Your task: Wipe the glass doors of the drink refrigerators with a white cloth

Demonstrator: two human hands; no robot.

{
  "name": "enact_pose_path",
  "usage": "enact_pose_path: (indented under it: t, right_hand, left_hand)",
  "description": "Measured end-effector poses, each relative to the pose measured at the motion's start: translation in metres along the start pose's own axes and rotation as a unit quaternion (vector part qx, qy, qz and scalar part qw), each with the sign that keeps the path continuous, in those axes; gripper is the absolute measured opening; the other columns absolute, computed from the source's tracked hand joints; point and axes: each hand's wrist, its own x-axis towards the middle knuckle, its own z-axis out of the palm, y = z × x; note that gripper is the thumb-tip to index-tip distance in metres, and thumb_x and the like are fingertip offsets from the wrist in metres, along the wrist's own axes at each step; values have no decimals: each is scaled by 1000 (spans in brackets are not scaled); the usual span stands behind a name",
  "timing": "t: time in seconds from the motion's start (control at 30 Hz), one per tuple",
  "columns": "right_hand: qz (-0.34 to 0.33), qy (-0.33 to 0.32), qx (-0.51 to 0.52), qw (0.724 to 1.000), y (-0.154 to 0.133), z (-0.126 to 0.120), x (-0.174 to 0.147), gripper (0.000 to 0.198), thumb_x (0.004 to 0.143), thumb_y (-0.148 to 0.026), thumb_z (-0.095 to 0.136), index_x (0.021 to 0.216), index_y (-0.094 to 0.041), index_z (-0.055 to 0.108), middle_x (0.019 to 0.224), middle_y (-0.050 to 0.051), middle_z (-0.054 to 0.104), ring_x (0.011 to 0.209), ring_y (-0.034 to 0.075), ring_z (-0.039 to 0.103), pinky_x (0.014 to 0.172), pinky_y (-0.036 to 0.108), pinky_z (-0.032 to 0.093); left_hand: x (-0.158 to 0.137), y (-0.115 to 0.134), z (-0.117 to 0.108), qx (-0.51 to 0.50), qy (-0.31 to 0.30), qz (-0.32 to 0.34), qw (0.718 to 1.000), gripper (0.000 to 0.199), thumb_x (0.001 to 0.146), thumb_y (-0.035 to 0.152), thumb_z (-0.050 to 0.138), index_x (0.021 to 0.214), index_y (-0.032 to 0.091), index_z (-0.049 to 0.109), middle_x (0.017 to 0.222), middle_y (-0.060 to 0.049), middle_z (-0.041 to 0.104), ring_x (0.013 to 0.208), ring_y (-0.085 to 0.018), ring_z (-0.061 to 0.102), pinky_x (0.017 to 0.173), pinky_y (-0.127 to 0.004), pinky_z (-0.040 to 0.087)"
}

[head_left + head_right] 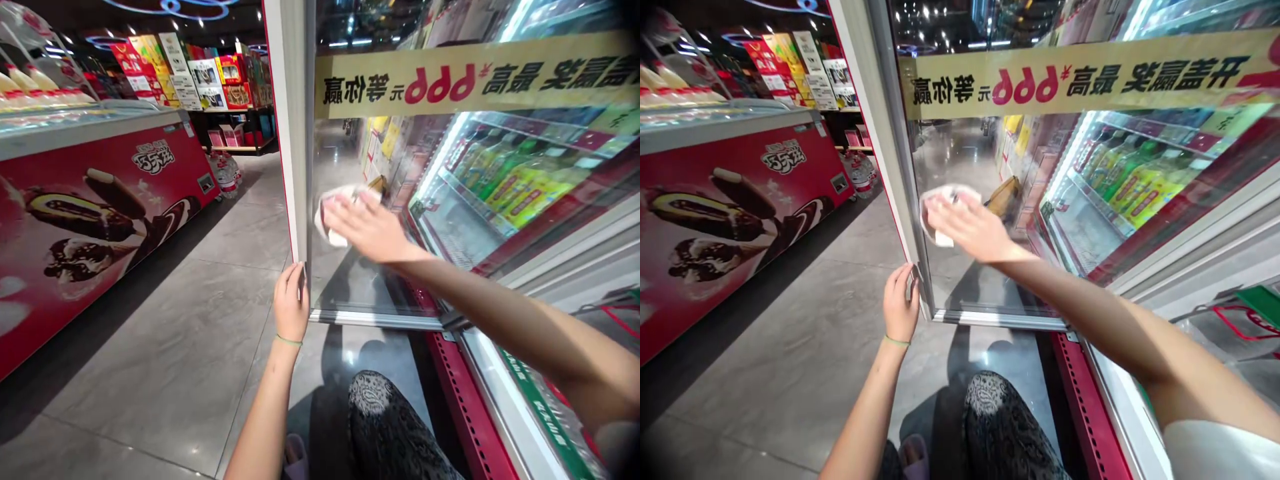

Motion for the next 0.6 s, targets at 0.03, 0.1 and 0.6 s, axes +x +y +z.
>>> enact_pose_path:
  t: [0.03,0.1,0.6]
  right_hand:
    - [32,16,1,999,8,-6,15,70,103,-10,41,166,-27,18,169,1,34,158,22,29,133,51,22]
    - [67,36,16,997,10,-10,33,66,104,-12,37,165,-29,20,171,-2,28,159,24,22,133,55,19]
    - [109,8,-16,994,-76,55,-76,50,101,-13,53,148,-29,55,154,4,55,146,19,50,125,42,35]
  left_hand:
    - [1,0,2,-11,3,-23,1000,42,102,19,51,143,21,56,132,-13,65,127,-21,61,110,-38,50]
    - [1,-3,6,-29,8,-59,998,41,103,23,50,143,20,56,132,-14,65,125,-20,61,109,-37,51]
    - [-30,-7,32,-12,41,-99,994,50,102,31,53,150,19,48,125,-15,61,119,-23,59,105,-40,50]
